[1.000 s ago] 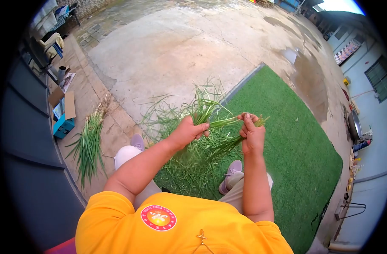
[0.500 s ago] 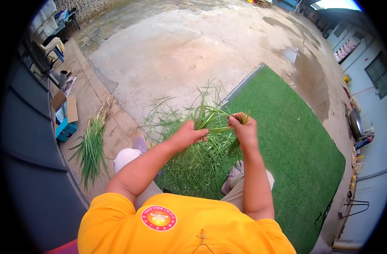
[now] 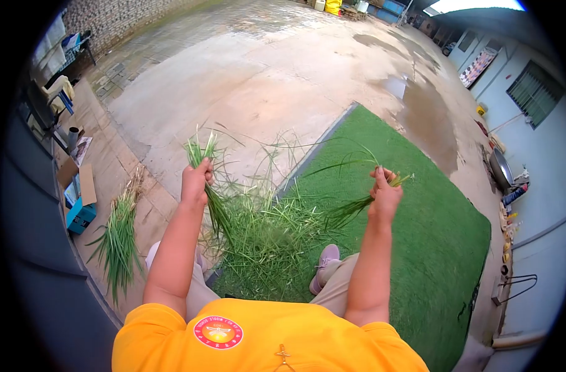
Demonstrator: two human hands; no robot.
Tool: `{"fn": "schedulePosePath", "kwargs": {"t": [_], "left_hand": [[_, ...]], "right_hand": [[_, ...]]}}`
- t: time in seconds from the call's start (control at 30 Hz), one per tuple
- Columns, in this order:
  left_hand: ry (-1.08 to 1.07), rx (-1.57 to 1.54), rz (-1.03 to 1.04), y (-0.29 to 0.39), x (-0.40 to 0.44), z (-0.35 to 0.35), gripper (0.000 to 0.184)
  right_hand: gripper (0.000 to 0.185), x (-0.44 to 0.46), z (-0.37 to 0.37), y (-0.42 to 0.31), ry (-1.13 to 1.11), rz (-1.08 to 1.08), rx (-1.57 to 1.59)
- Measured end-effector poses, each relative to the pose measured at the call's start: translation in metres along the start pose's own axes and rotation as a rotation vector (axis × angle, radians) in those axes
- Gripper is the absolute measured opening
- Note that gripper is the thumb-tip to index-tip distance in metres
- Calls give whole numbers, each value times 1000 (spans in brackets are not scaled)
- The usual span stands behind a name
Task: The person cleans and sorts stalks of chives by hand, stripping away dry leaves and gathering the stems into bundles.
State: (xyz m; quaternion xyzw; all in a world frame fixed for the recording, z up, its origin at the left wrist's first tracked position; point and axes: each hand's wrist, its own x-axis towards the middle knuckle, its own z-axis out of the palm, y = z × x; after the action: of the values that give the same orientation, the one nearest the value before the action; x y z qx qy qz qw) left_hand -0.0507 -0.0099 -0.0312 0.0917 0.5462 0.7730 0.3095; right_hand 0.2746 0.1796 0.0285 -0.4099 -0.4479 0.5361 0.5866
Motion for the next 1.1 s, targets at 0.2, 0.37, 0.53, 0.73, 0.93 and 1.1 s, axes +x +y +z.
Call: {"fn": "schedulePosePath", "kwargs": {"t": [0.2, 0.37, 0.53, 0.73, 0.93, 1.1], "left_hand": [[-69, -339, -175, 9, 12, -20, 13], [-424, -188, -189, 11, -49, 31, 12], [-554, 109, -146, -4, -83, 59, 12], [-631, 330, -184, -19, -88, 64, 9], [-544, -36, -393, -19, -68, 57, 10], [-540, -171, -409, -14, -64, 53, 12]], "right_hand": [[8, -8, 0, 10, -81, -28, -130], [7, -49, 32, 47, -507, -9, -290], [10, -97, 57, 62, -752, -23, -455], [10, -102, 63, 51, -511, 356, -43], [16, -62, 49, 40, -334, 304, -21], [23, -47, 42, 18, -392, 292, -220]]}}
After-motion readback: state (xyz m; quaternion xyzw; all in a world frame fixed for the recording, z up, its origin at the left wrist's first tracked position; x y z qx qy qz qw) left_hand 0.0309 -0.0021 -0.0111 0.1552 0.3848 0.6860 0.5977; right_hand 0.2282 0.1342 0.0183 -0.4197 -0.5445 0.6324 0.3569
